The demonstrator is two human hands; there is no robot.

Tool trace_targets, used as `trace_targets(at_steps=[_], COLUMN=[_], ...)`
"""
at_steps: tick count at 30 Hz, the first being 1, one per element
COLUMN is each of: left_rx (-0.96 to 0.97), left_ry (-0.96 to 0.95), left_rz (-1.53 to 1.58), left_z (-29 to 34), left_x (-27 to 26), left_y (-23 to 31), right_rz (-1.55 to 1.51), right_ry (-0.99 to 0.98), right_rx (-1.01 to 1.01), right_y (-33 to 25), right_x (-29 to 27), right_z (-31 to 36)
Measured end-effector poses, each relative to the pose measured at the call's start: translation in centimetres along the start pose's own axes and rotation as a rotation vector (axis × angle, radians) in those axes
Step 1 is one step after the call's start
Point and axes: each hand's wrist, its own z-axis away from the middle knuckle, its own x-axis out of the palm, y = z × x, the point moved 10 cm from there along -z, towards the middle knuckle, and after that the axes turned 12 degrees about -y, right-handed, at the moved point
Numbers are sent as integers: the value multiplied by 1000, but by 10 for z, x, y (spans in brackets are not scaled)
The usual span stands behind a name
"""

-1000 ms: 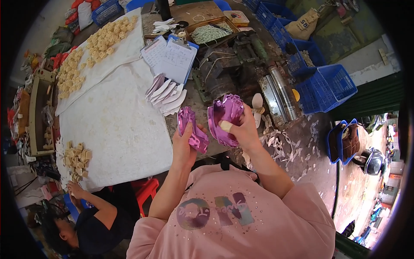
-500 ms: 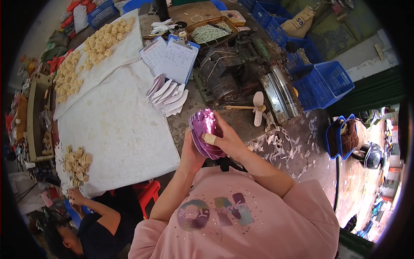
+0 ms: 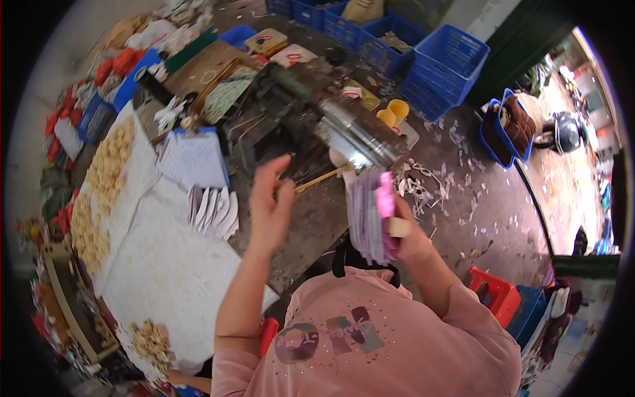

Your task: Sorting and organizing various shoe components in a manufacturing facility.

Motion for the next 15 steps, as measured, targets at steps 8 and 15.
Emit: trace_targets(at_steps=[8,15], left_rx=[116,136], left_ry=[-125,-415], left_rz=[-638,-536], left_z=[-216,-303], left_x=[18,63], left_y=[15,-50], right_rz=[-87,-84], right_ry=[249,407], right_rx=[-269,-162], right_y=[-113,-139], right_x=[-166,-268], right_z=[29,8])
